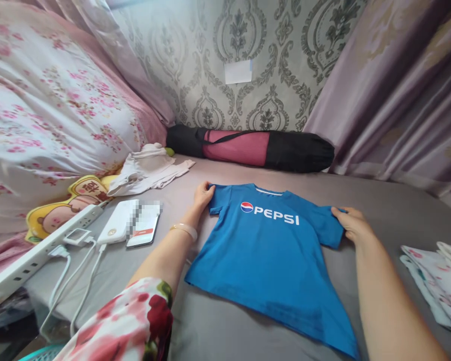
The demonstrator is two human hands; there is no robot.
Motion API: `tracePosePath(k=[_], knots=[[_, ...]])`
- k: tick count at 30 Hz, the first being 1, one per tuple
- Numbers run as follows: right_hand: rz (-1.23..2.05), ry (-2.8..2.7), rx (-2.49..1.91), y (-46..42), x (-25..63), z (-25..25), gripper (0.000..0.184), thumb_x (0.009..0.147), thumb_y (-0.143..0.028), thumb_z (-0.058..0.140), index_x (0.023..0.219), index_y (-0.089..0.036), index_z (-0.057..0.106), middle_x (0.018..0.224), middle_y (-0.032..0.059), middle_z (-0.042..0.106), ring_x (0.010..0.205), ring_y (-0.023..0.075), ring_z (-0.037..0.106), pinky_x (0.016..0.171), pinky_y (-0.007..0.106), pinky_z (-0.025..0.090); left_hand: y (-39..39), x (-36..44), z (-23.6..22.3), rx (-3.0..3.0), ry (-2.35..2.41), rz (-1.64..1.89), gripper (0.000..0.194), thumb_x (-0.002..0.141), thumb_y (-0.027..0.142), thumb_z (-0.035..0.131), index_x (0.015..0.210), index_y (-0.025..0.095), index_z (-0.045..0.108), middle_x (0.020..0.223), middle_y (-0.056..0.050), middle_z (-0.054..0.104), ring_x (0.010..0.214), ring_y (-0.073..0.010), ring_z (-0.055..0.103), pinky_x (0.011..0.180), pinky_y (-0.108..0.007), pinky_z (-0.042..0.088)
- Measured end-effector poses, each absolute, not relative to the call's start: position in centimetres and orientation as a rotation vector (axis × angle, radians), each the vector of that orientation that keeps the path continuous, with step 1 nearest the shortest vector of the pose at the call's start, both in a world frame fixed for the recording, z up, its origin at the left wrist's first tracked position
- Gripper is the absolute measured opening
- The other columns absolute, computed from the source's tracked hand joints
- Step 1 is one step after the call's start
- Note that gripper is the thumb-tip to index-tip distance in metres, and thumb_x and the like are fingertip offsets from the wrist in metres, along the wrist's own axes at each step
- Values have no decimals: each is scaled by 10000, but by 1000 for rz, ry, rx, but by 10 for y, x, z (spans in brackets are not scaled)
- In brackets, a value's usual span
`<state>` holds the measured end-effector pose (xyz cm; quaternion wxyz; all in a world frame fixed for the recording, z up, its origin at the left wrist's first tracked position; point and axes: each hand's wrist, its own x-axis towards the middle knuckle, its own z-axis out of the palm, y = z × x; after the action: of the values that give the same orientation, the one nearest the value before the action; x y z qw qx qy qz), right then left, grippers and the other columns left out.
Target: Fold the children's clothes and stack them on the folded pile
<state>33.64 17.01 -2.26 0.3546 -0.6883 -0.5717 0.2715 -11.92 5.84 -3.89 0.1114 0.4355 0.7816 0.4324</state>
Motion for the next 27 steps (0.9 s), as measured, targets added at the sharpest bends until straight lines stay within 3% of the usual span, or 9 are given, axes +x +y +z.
tracePosePath(k=[5,9,16,23,25,27], knots=[[333,-1571,-2109,154,320,-16,336,904,-289,453,1168,-129,587,1056,268,649,1078,370,608,824,439,465,54,-113,-38,1396,2451,1156,255,923,354,443,1034,215,625,988,-60,695,929,-185,622,808,-277,446],[188,-1664,-2219,137,312,-6,412,962,-364,333,1226,-162,577,1073,262,648,1082,408,611,821,487,450,49,-105,-31,1390,2565,976,278,954,370,402,1090,248,613,1053,-89,701,992,-224,631,822,-306,433],[23,-1579,-2212,134,314,-17,412,935,-349,417,1236,-122,584,1226,270,587,1107,409,594,816,488,455,48,-105,-30,1345,2669,828,283,955,348,397,1084,218,612,1087,-125,693,1021,-236,632,850,-324,419],[143,-1399,-2211,137,324,-12,363,926,-219,405,1120,-22,641,1055,288,653,1076,355,621,858,417,466,50,-114,-29,1178,2567,1043,304,908,375,456,1074,168,603,1017,-120,694,990,-237,639,826,-311,449],[280,-1350,-2149,137,330,-7,318,912,-194,434,1095,-39,642,1005,253,664,1020,329,639,848,410,480,47,-117,-26,1178,2503,1110,314,882,360,503,1098,146,583,995,-112,685,970,-222,637,817,-297,457],[573,-1245,-2012,133,336,-3,259,902,-174,459,1076,-86,630,851,167,668,846,260,666,742,365,517,39,-121,-21,1140,2420,1172,327,852,336,548,1111,136,560,982,-96,668,946,-203,634,794,-280,467]])
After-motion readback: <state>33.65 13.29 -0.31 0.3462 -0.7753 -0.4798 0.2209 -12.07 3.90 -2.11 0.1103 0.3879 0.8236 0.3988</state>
